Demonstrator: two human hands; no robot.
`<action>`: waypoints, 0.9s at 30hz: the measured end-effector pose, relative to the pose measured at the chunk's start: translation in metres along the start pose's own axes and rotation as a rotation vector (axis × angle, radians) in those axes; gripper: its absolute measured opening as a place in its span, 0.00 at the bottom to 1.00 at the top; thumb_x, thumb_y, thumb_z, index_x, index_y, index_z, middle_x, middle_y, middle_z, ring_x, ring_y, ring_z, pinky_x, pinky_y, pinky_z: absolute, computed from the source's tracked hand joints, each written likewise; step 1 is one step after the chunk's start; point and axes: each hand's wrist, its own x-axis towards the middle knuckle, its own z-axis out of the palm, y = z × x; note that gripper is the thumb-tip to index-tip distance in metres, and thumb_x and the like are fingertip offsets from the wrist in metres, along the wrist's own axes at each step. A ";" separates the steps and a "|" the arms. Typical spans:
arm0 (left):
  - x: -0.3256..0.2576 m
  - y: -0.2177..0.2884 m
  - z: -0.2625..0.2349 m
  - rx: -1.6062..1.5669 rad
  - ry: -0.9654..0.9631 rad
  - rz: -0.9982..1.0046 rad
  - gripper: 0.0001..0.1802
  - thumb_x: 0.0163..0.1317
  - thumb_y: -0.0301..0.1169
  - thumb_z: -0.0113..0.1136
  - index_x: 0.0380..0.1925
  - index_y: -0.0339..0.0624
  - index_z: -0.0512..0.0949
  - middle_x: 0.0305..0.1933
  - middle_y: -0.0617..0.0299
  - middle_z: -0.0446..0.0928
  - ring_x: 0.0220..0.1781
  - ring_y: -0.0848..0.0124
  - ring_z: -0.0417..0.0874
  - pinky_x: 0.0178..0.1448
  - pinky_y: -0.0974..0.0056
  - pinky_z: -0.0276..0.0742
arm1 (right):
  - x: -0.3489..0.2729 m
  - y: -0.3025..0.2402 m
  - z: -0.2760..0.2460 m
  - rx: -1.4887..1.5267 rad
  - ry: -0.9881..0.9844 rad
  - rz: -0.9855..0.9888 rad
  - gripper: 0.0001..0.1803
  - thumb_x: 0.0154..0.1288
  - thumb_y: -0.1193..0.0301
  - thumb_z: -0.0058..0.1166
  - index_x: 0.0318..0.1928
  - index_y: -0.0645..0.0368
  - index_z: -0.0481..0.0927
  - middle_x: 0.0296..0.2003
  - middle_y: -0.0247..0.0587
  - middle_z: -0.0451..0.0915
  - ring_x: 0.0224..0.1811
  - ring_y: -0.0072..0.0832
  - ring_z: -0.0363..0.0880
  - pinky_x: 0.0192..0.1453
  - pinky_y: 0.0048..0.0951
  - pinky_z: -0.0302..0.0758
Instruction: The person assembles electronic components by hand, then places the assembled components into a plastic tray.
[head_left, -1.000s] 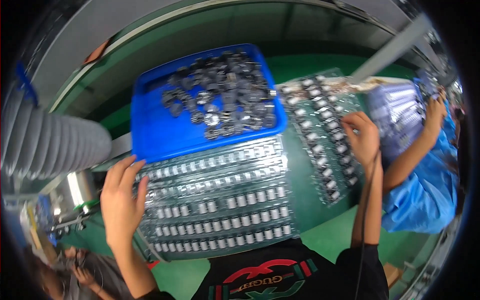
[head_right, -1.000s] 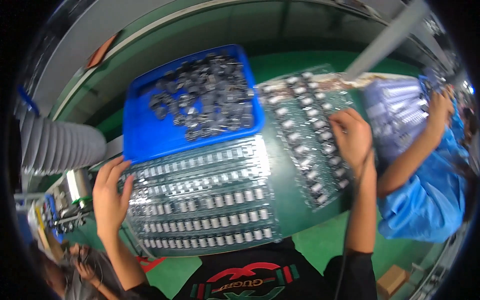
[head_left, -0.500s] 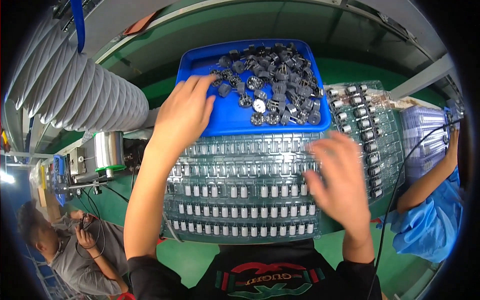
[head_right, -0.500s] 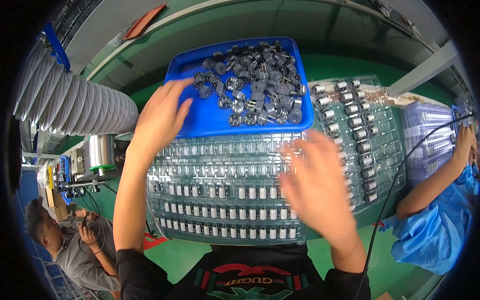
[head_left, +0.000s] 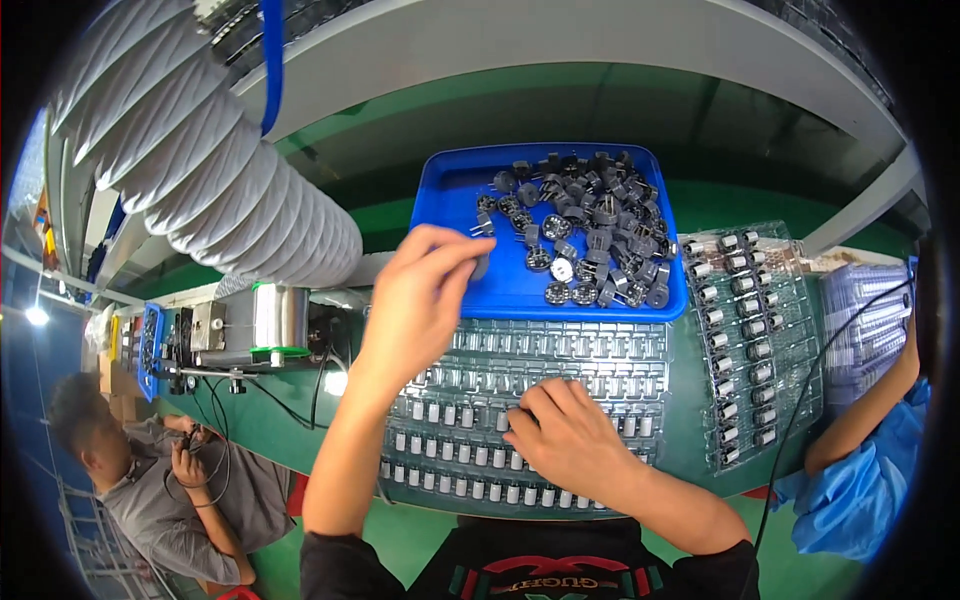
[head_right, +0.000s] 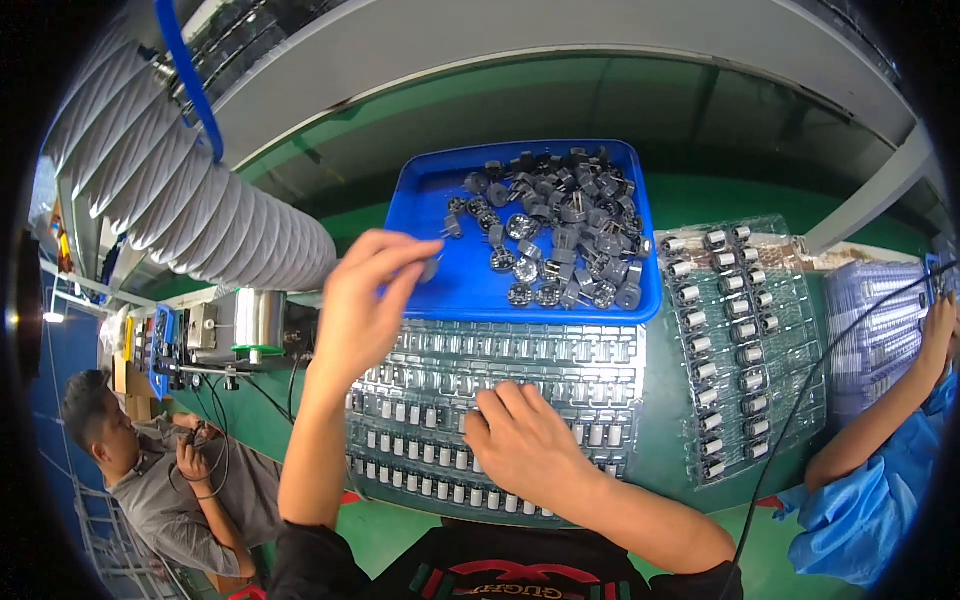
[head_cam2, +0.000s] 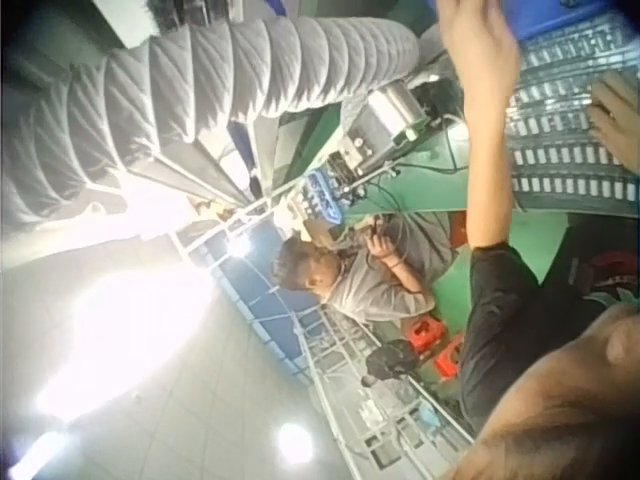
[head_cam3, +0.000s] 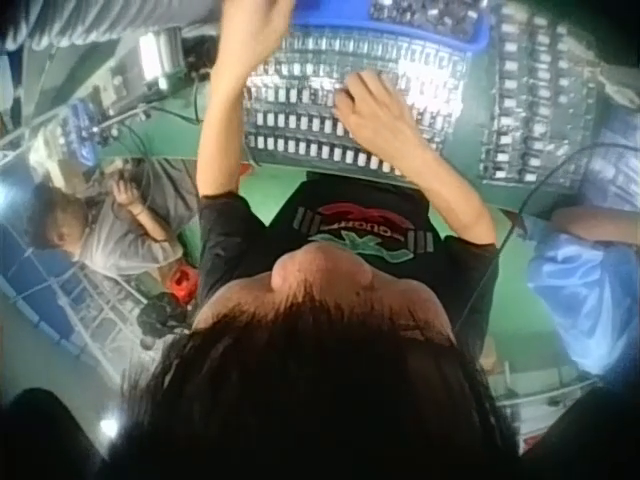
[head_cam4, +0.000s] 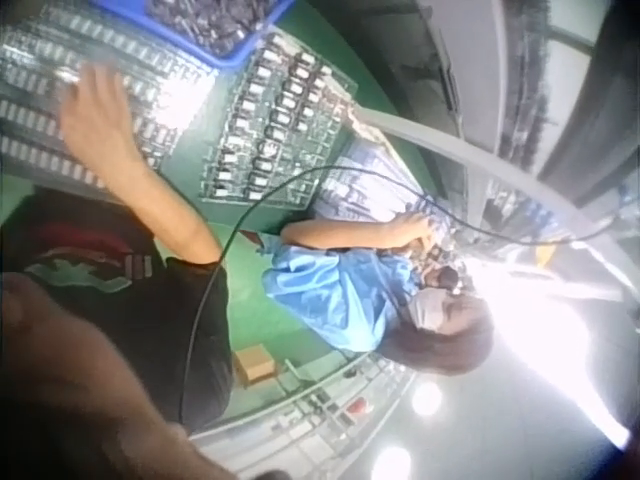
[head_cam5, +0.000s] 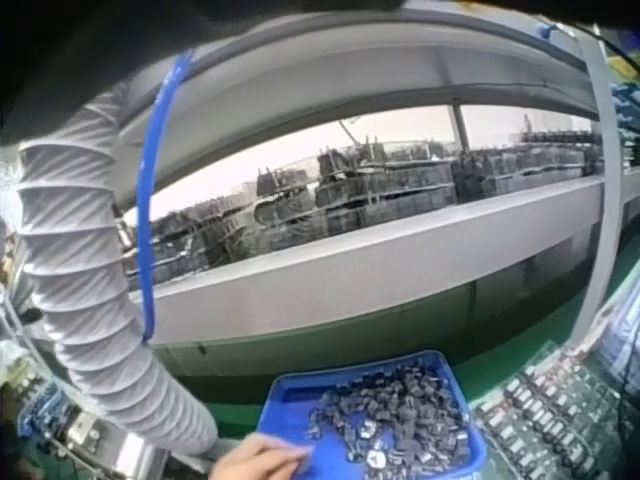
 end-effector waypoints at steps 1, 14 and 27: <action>-0.009 0.017 -0.008 -0.278 0.027 -0.160 0.14 0.64 0.17 0.55 0.47 0.36 0.81 0.44 0.58 0.77 0.40 0.69 0.80 0.45 0.67 0.76 | -0.001 0.001 0.004 0.029 -0.001 0.010 0.11 0.54 0.68 0.65 0.35 0.60 0.81 0.36 0.37 0.72 0.43 0.34 0.71 0.46 0.33 0.68; -0.072 0.050 0.026 -1.552 0.414 -0.233 0.18 0.61 0.24 0.63 0.49 0.30 0.73 0.56 0.38 0.75 0.53 0.44 0.82 0.54 0.49 0.83 | 0.007 -0.002 -0.007 -0.158 0.104 -0.057 0.09 0.52 0.70 0.54 0.34 0.60 0.81 0.32 0.37 0.72 0.40 0.32 0.72 0.48 0.32 0.66; -0.080 0.044 0.036 -1.671 0.261 -0.227 0.17 0.62 0.19 0.60 0.52 0.33 0.76 0.63 0.46 0.69 0.62 0.58 0.75 0.60 0.56 0.79 | 0.004 -0.012 -0.022 0.148 0.022 -0.071 0.13 0.59 0.80 0.62 0.46 0.59 0.83 0.42 0.48 0.79 0.45 0.44 0.79 0.49 0.41 0.77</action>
